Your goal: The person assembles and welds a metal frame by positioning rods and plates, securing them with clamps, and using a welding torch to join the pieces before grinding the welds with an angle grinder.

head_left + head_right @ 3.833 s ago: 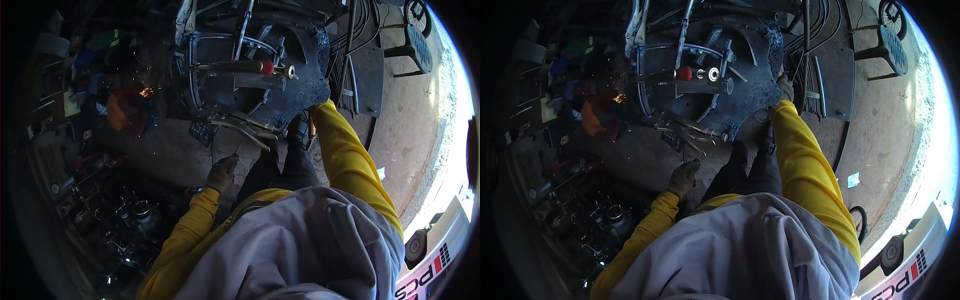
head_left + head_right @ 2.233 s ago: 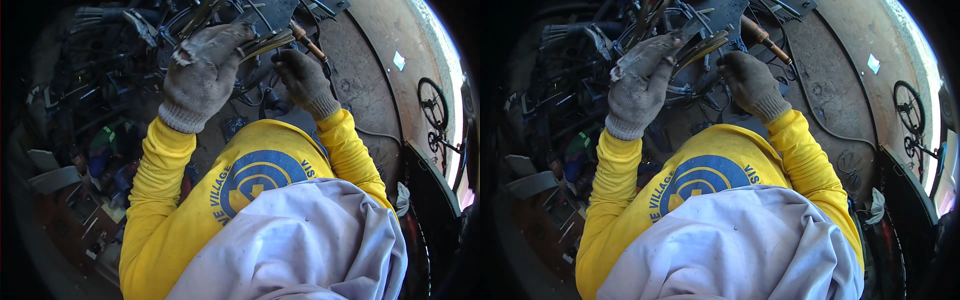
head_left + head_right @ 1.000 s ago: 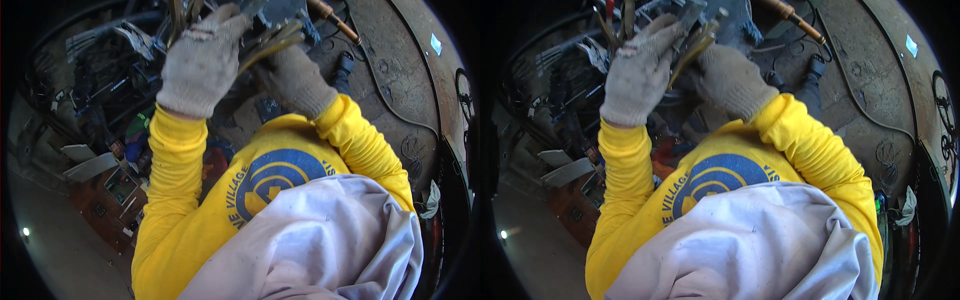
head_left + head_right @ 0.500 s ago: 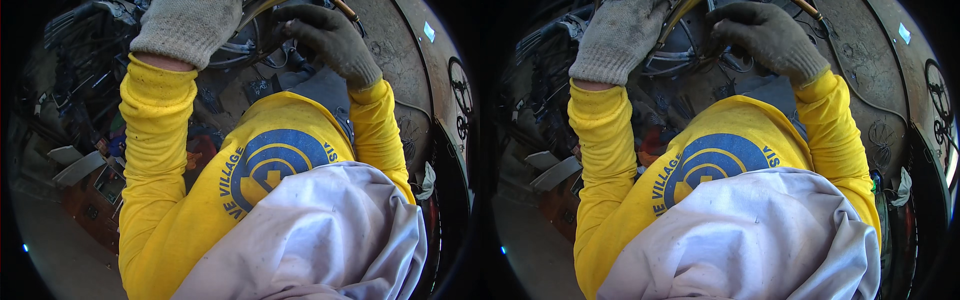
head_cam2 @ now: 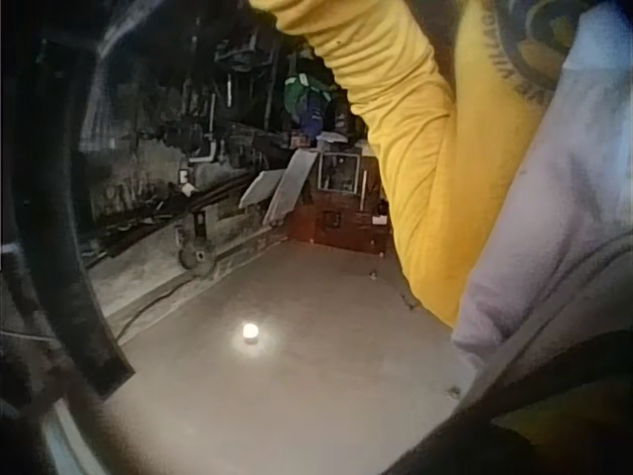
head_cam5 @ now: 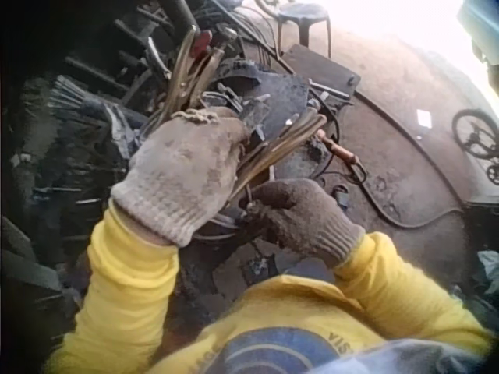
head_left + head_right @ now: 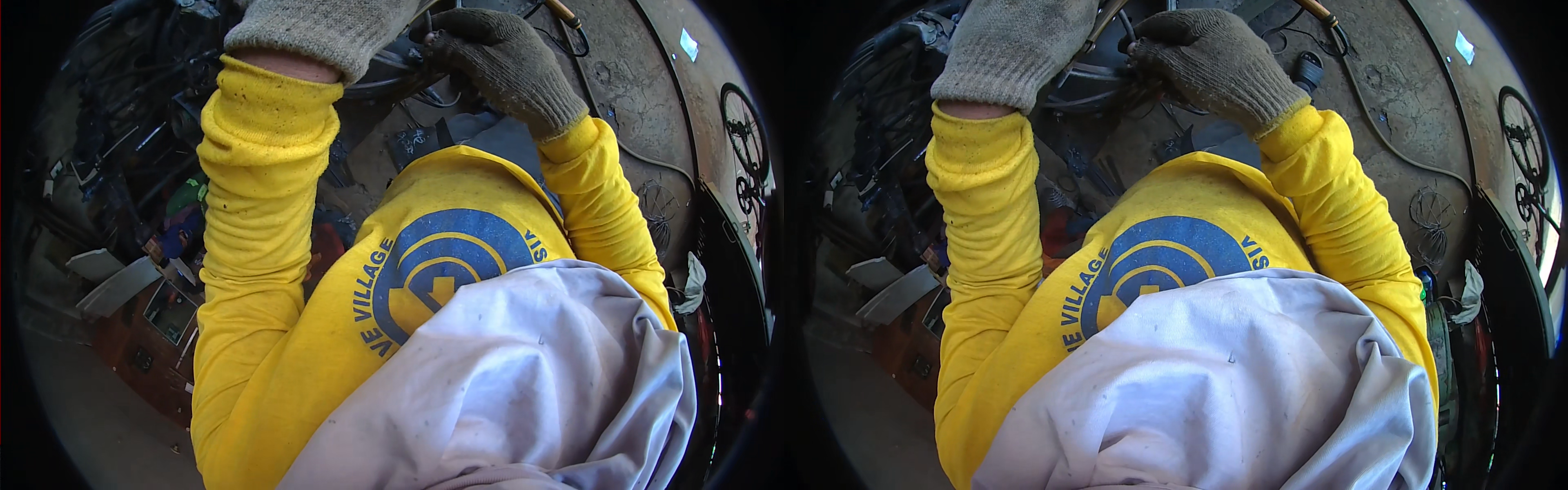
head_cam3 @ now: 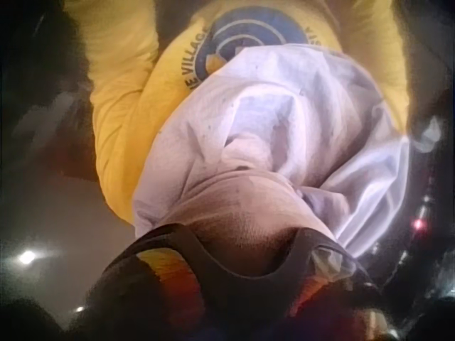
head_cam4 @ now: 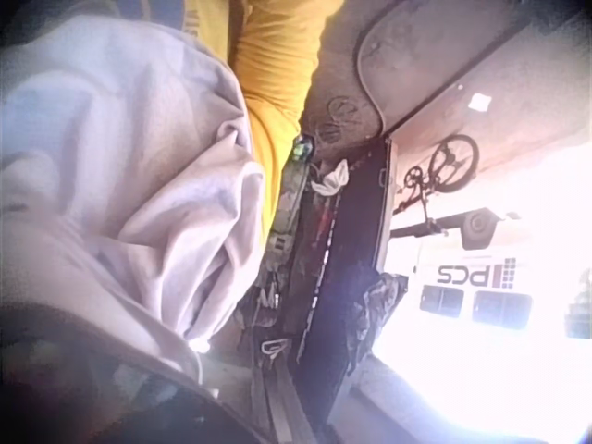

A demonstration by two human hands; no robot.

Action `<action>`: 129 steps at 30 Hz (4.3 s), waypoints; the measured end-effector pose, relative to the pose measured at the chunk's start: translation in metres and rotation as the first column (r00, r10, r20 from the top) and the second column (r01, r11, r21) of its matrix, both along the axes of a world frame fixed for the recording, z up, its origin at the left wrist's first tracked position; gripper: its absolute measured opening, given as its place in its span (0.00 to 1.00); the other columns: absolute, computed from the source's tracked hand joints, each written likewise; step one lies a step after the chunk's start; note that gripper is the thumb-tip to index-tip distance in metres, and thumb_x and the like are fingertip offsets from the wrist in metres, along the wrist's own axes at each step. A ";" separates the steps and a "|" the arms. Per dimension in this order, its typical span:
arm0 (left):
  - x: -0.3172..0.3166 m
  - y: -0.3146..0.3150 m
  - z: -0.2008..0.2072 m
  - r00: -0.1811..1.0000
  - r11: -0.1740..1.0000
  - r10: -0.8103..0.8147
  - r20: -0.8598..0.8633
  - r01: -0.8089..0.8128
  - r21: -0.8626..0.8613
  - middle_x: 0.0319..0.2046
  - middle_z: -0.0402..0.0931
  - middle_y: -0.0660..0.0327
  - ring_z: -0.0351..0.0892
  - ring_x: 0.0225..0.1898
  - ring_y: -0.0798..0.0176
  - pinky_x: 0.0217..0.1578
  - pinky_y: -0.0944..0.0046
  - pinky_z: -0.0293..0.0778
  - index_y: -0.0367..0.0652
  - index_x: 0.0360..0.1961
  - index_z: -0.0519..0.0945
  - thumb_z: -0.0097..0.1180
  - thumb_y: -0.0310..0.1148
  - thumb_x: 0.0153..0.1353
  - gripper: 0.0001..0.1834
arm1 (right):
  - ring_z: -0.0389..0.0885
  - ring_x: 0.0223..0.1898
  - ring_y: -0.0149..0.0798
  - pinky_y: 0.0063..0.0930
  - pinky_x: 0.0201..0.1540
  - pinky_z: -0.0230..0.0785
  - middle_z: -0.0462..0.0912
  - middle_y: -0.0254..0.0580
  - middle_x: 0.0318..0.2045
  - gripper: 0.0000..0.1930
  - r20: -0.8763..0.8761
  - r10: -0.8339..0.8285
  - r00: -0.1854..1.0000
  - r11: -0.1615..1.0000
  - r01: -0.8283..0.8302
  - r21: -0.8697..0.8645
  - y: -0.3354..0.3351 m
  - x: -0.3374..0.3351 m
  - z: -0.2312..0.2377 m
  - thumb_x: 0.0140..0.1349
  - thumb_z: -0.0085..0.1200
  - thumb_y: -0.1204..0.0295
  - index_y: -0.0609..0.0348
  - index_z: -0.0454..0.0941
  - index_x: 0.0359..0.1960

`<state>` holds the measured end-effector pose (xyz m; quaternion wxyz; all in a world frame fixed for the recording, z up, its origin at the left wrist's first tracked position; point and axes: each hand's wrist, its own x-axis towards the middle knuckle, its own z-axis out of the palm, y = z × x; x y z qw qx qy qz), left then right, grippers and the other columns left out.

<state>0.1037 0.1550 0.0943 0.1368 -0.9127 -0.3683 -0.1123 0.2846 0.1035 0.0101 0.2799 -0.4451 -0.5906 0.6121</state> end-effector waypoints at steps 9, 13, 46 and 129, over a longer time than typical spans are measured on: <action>0.002 0.002 0.002 0.988 0.999 0.003 -0.155 -0.009 -0.040 0.27 0.81 0.59 0.81 0.31 0.52 0.38 0.55 0.78 0.49 0.40 0.83 0.59 0.32 0.58 0.08 | 0.88 0.37 0.39 0.33 0.41 0.79 0.88 0.52 0.37 0.17 0.082 -0.123 0.989 0.991 0.128 -0.050 -0.009 -0.007 -0.006 0.66 0.60 0.64 0.66 0.84 0.47; 0.000 0.000 0.009 0.990 1.000 0.011 -0.142 -0.014 -0.022 0.26 0.82 0.59 0.82 0.32 0.52 0.39 0.56 0.78 0.48 0.39 0.83 0.59 0.32 0.59 0.07 | 0.87 0.35 0.38 0.31 0.40 0.79 0.88 0.50 0.37 0.16 0.117 -0.091 0.989 0.989 0.076 0.123 -0.007 -0.009 -0.008 0.67 0.58 0.65 0.66 0.83 0.48; 0.007 0.006 0.010 0.998 0.954 0.041 0.054 -0.023 -0.299 0.41 0.83 0.55 0.84 0.42 0.51 0.46 0.57 0.78 0.38 0.37 0.84 0.59 0.28 0.59 0.07 | 0.78 0.24 0.27 0.21 0.27 0.71 0.85 0.36 0.29 0.13 0.186 -0.113 0.976 0.905 0.023 0.424 -0.019 -0.010 -0.031 0.69 0.56 0.68 0.58 0.83 0.51; 0.030 0.003 0.022 0.999 0.935 -0.019 0.037 0.031 -0.354 0.32 0.84 0.49 0.84 0.35 0.49 0.42 0.56 0.80 0.36 0.40 0.85 0.57 0.31 0.61 0.11 | 0.76 0.27 0.28 0.24 0.33 0.70 0.83 0.35 0.33 0.19 0.347 -0.537 0.769 0.675 0.638 -0.370 -0.167 0.020 -0.100 0.67 0.59 0.60 0.56 0.83 0.54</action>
